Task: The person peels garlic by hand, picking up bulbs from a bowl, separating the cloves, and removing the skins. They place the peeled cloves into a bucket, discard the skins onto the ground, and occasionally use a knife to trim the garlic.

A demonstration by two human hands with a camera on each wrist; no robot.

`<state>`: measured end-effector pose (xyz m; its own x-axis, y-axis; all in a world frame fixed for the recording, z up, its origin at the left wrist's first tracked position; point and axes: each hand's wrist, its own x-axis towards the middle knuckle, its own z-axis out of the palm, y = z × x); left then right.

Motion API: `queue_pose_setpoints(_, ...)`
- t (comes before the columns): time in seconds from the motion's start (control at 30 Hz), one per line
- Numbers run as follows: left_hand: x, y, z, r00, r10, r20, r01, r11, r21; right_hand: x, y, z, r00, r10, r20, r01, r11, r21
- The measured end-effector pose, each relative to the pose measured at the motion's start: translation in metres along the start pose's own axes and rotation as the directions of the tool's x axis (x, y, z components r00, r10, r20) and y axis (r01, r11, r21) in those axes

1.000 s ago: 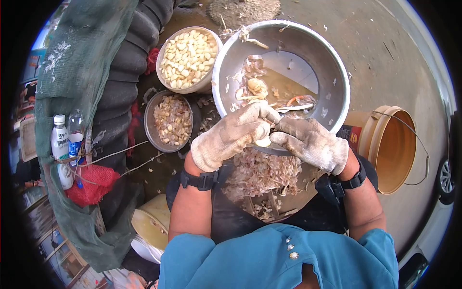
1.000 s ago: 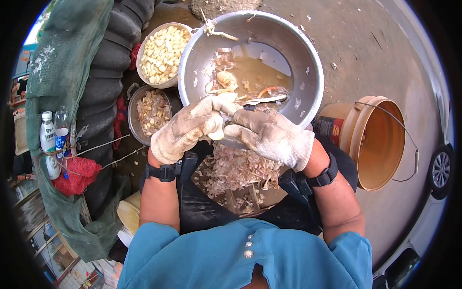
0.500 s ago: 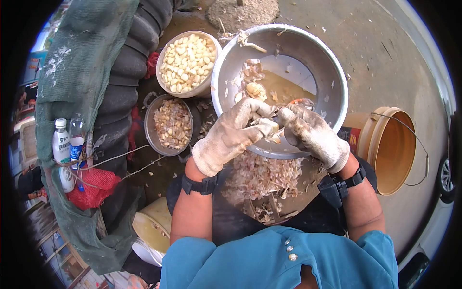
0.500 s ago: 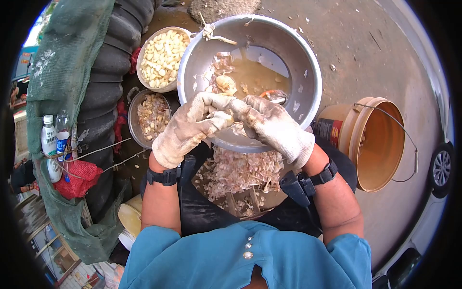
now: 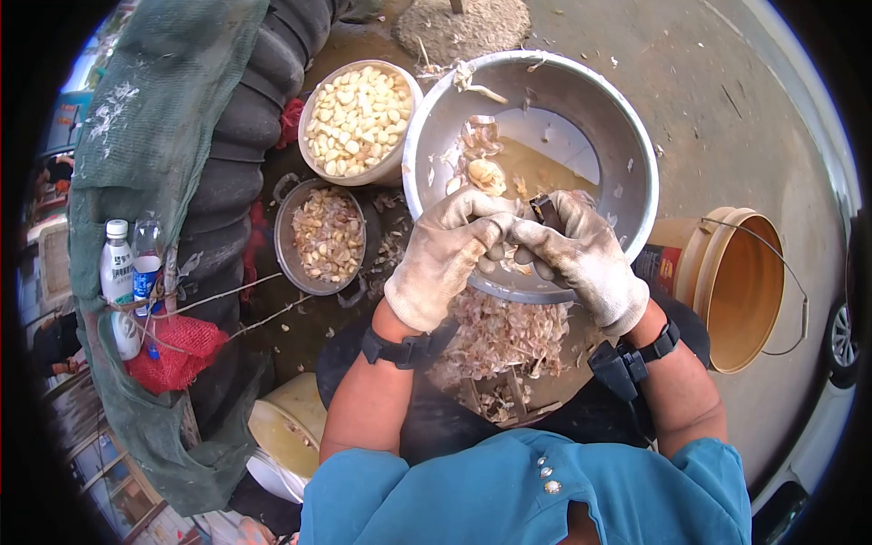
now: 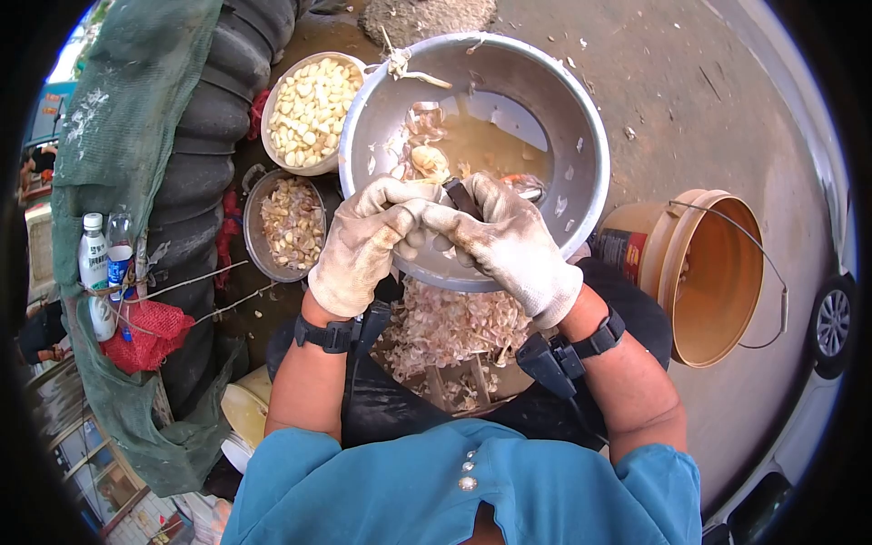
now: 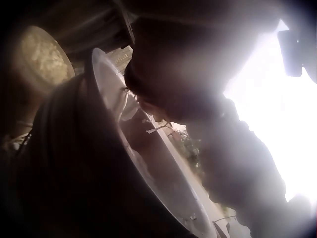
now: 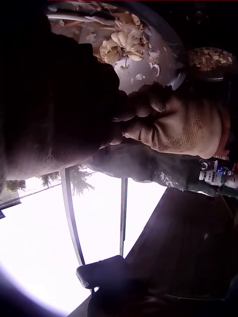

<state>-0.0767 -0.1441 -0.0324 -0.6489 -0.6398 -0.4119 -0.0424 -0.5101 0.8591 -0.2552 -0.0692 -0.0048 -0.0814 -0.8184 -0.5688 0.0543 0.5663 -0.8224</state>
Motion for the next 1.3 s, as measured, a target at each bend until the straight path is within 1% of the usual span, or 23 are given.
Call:
queue_pose_setpoints(0.07,0.003,-0.008,-0.002,1.000,0.003,-0.021,-0.003,1.000,0.028,-0.001,0.005,0.006,0.999,-0.043,-0.029,0.043,0.999,0.000)
queue_pose_setpoints(0.13,0.005,-0.014,-0.002,0.978,0.206,0.000,-0.204,0.968,0.146,0.000,0.009,0.012,0.995,-0.085,-0.057,0.085,0.996,0.000)
queue_pose_setpoints(0.17,0.007,-0.018,-0.004,0.978,0.207,-0.002,-0.205,0.968,0.147,0.001,0.011,0.014,0.995,-0.078,-0.059,0.080,0.996,0.032)
queue_pose_setpoints(0.23,0.010,-0.022,-0.005,0.985,0.170,0.025,-0.168,0.984,-0.051,0.001,0.011,0.014,0.996,-0.071,-0.059,0.075,0.995,0.064)
queue_pose_setpoints(0.27,0.007,-0.023,-0.004,0.985,0.172,0.021,-0.170,0.984,-0.051,0.000,0.008,0.011,1.000,-0.016,-0.021,0.019,0.991,0.129)
queue_pose_setpoints(0.3,0.003,-0.020,-0.003,0.996,0.088,0.032,-0.082,0.982,-0.170,-0.001,0.007,0.008,0.999,0.037,0.020,-0.040,0.981,0.191)
queue_pose_setpoints(0.33,0.001,-0.019,-0.002,0.999,0.006,0.052,0.009,0.958,-0.287,-0.001,0.008,0.008,0.999,0.036,0.023,-0.039,0.981,0.189)
queue_pose_setpoints(0.37,0.001,-0.021,-0.002,0.999,0.008,0.047,0.006,0.958,-0.288,-0.001,0.010,0.007,0.997,-0.011,0.078,-0.012,0.954,0.298)
queue_pose_setpoints(0.43,0.001,-0.027,-0.004,0.990,-0.096,0.102,0.133,0.879,-0.459,0.000,0.010,0.008,0.987,-0.070,0.144,0.002,0.902,0.431)
queue_pose_setpoints(0.47,0.003,-0.029,-0.005,0.990,-0.097,0.100,0.133,0.878,-0.460,0.001,0.013,0.007,0.987,-0.068,0.145,-0.001,0.903,0.430)
queue_pose_setpoints(0.53,0.010,-0.029,-0.005,0.977,0.015,0.212,0.115,0.802,-0.586,0.005,0.019,0.003,0.976,-0.061,0.210,-0.044,0.885,0.464)
queue_pose_setpoints(0.67,0.009,-0.031,-0.002,0.975,0.085,0.207,0.061,0.788,-0.613,0.006,0.017,0.008,0.983,-0.030,0.180,-0.060,0.879,0.474)
queue_pose_setpoints(0.7,0.010,-0.030,-0.001,0.991,0.113,0.072,-0.082,0.938,-0.338,0.006,0.018,0.006,0.986,-0.012,0.168,-0.058,0.913,0.404)
queue_pose_setpoints(0.73,0.010,-0.028,0.000,0.982,0.180,-0.049,-0.181,0.983,-0.012,0.006,0.019,0.005,0.988,0.006,0.155,-0.057,0.942,0.332)
queue_pose_setpoints(0.77,0.009,-0.025,0.002,0.983,0.178,-0.049,-0.179,0.984,-0.013,0.006,0.020,0.004,0.988,0.008,0.154,-0.059,0.942,0.332)
queue_pose_setpoints(0.8,0.009,-0.019,0.004,0.973,0.211,-0.092,-0.177,0.941,0.289,0.006,0.021,0.004,0.987,0.029,0.157,-0.083,0.935,0.346)
queue_pose_setpoints(0.83,0.009,-0.017,0.005,0.959,0.256,-0.122,-0.145,0.813,0.565,0.005,0.022,0.003,0.986,0.051,0.160,-0.106,0.927,0.360)
queue_pose_setpoints(0.97,0.009,-0.023,0.010,0.949,0.297,-0.106,-0.184,0.795,0.579,0.004,0.020,0.007,0.991,0.033,0.131,-0.074,0.942,0.327)
queue_pose_setpoints(1.03,0.011,-0.028,0.004,0.884,0.466,-0.051,-0.341,0.714,0.611,0.007,0.024,0.008,0.987,0.019,0.163,-0.096,0.872,0.480)
queue_pose_setpoints(1.07,0.012,-0.029,0.002,0.884,0.466,-0.050,-0.341,0.714,0.611,0.008,0.026,0.005,0.987,0.018,0.162,-0.095,0.872,0.481)
queue_pose_setpoints(1.1,0.012,-0.029,0.001,0.936,0.327,-0.131,-0.263,0.896,0.359,0.009,0.028,0.002,0.975,0.006,0.221,-0.123,0.845,0.521)
queue_pose_setpoints(1.13,0.013,-0.029,0.000,0.973,0.165,-0.164,-0.156,0.985,0.069,0.009,0.029,-0.001,0.961,-0.010,0.277,-0.152,0.816,0.558)
queue_pose_setpoints(1.3,0.003,-0.011,-0.001,0.987,0.060,-0.151,-0.062,0.998,-0.012,0.005,0.017,0.003,0.980,-0.032,0.198,-0.092,0.805,0.587)
